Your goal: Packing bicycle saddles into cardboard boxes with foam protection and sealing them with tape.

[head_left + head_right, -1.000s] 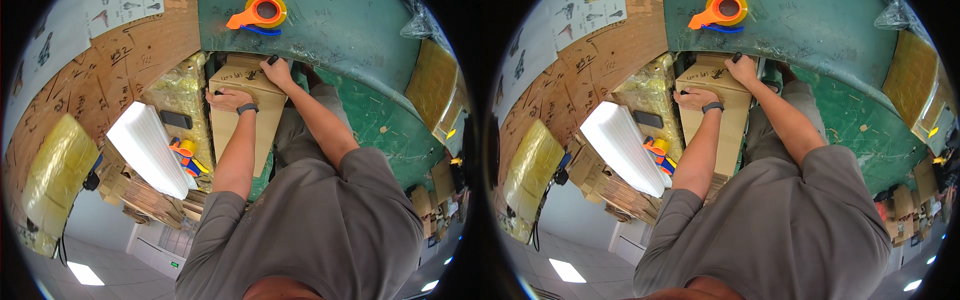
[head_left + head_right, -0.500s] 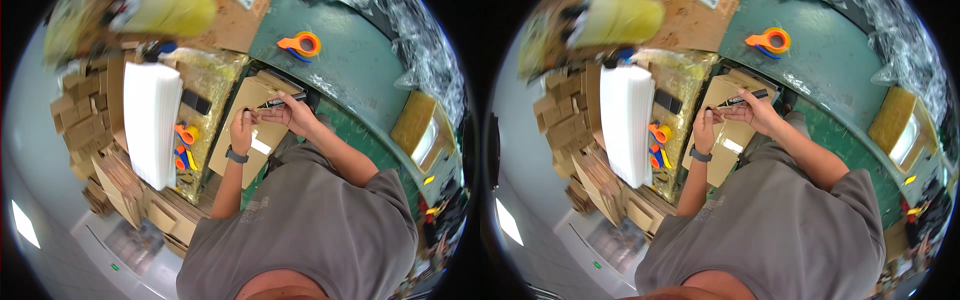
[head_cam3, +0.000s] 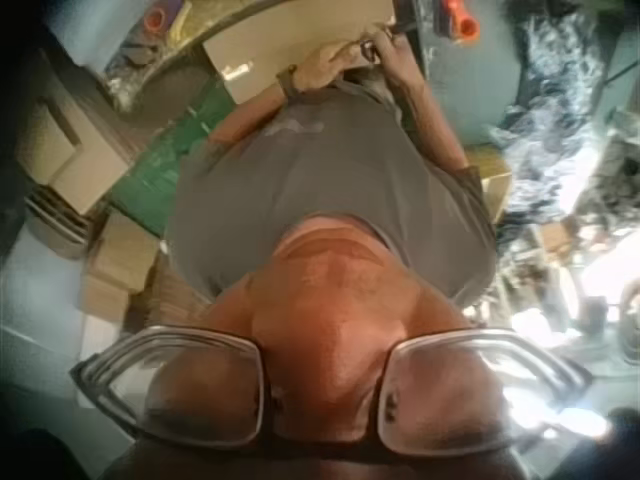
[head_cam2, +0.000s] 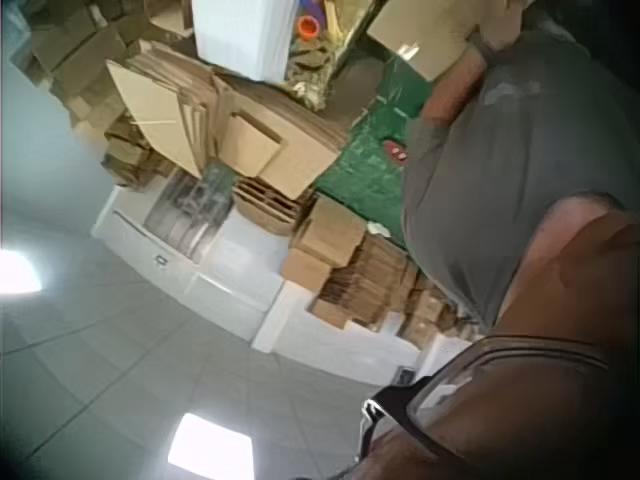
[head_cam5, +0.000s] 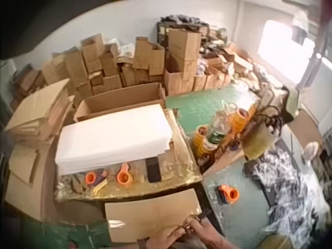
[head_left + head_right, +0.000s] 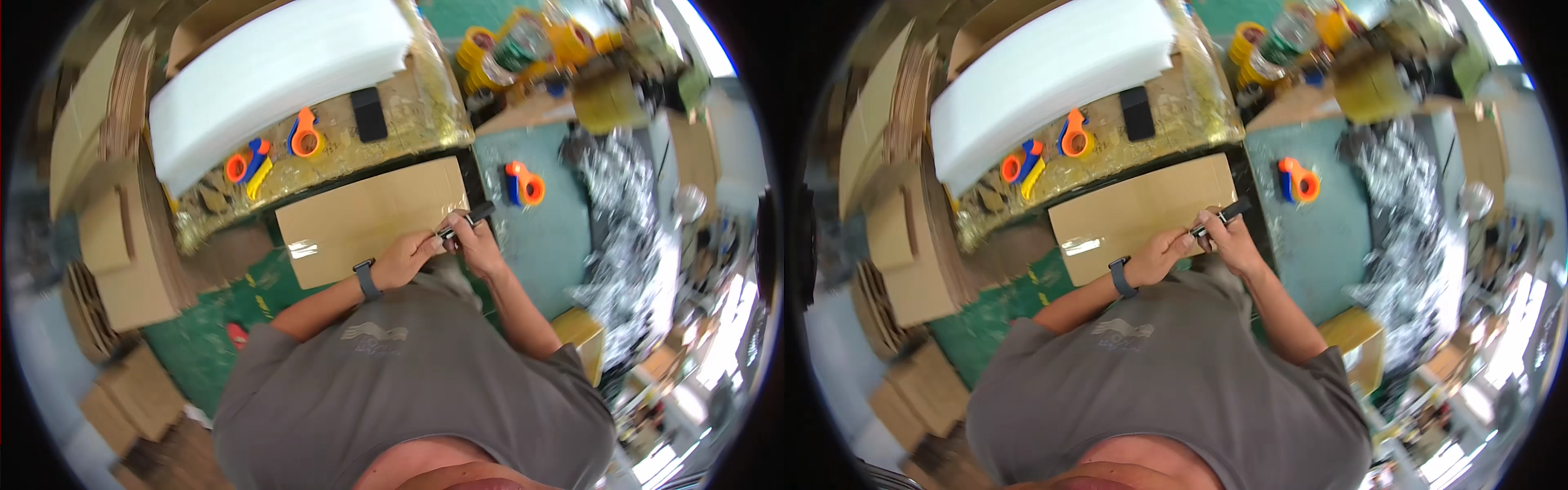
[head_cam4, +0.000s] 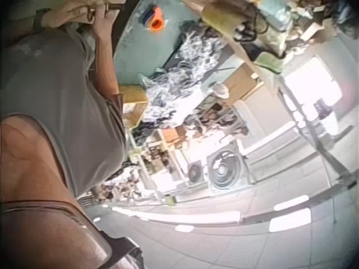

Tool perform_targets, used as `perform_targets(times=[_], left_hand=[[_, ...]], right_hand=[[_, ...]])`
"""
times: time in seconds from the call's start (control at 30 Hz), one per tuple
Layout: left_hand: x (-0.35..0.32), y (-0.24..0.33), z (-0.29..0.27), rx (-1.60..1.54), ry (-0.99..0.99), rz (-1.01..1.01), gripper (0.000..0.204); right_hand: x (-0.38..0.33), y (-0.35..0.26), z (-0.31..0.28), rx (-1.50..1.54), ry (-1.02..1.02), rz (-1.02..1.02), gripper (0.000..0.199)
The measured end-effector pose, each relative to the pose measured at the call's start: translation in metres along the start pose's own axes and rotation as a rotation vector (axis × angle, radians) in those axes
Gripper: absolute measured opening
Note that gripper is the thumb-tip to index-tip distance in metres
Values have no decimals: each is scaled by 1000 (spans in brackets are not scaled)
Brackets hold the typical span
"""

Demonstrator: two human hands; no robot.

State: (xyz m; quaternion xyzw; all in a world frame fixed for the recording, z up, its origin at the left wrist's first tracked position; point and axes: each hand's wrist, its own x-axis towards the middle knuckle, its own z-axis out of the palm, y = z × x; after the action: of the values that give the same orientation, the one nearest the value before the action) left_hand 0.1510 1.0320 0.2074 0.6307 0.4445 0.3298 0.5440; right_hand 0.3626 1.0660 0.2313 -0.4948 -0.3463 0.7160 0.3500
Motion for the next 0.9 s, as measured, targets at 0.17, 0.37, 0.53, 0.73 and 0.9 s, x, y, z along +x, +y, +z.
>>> perform_targets(times=[0.17, 0.37, 0.53, 0.73, 0.9], left_hand=[[7, -77, 19, -963, -7, -553, 50], [-56, -227, -47, 280, 642, -345, 57], [-156, -301, -143, 839, 1070, -858, 89], [-179, -329, -167, -32, 911, -928, 85], [-198, -309, -138, 174, 1059, -1050, 83]], right_hand=[[127, 39, -7, -329, -133, 314, 49], [300, 38, -39, -1260, 178, 130, 87], [293, 90, -110, -1275, 464, 6, 89], [195, 237, -250, -525, 288, 388, 110], [135, 236, -159, -242, 19, 440, 83]])
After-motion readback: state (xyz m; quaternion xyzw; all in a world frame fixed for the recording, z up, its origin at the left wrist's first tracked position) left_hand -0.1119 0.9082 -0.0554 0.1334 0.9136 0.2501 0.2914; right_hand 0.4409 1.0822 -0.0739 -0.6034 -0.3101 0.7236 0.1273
